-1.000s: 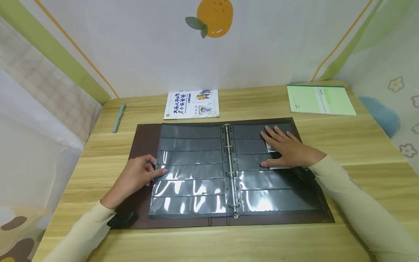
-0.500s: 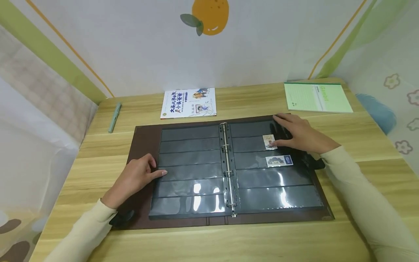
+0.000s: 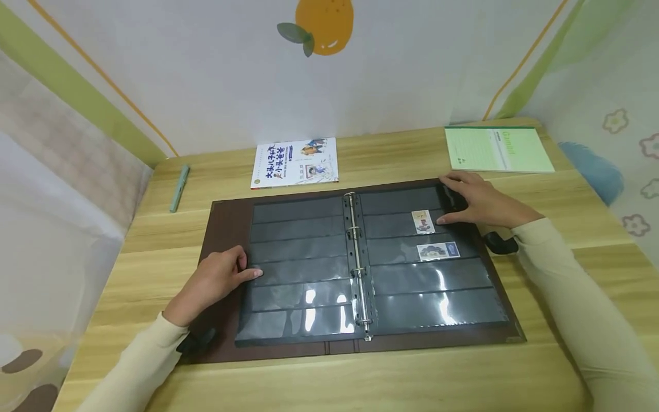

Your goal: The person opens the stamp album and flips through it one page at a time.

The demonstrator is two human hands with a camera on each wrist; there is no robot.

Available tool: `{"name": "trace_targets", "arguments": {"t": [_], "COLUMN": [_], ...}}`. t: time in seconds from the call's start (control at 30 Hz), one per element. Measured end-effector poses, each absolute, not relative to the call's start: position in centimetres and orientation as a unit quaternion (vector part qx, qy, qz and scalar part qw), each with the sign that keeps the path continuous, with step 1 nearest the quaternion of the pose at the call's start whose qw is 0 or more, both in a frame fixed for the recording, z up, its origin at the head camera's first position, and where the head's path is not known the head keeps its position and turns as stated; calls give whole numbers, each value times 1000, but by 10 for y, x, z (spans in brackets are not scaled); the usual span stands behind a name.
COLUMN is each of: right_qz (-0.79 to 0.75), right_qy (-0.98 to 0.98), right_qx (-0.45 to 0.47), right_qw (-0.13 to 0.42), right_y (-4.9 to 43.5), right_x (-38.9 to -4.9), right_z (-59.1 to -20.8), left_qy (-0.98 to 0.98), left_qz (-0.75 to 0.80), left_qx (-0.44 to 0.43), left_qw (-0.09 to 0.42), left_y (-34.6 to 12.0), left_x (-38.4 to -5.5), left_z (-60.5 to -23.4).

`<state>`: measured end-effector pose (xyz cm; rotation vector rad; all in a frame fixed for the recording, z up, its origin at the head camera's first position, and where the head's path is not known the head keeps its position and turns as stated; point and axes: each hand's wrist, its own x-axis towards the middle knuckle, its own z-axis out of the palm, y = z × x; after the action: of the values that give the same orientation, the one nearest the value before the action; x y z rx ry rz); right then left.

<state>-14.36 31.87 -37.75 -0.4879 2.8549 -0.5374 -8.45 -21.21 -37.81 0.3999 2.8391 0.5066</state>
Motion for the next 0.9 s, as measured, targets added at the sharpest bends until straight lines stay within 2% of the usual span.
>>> {"name": "trace_targets", "arguments": {"t": [0.1, 0.23, 0.4, 0.47, 0.57, 0.73, 0.9], "right_qz": [-178, -178, -182, -184, -182, -182, -194], "right_qy": [965, 967, 966, 966, 967, 967, 966], "right_qx": [-165, -160, -161, -161, -161, -171, -169], "right_qw": [96, 93, 85, 80, 71, 43, 20], "right_y": [317, 315, 313, 312, 311, 308, 310], "right_x": [-144, -144, -141, -140, -139, -140, -139], "right_z": [-377, -375, -374, -375, -376, -379, -379], "left_qy": [970, 974, 966, 957, 944, 931, 924], "left_qz": [171, 157, 133, 129, 120, 113, 110], "left_qx": [138, 154, 219, 258, 308, 329, 336], "left_qw": [101, 49, -24, -34, -3, 106, 145], "left_y": [-212, -210, -204, -202, -201, -200, -200], "left_x": [-83, -81, -79, -80, -80, -75, -72], "left_z": [-379, -378, -377, -378, -381, -387, -389]}}
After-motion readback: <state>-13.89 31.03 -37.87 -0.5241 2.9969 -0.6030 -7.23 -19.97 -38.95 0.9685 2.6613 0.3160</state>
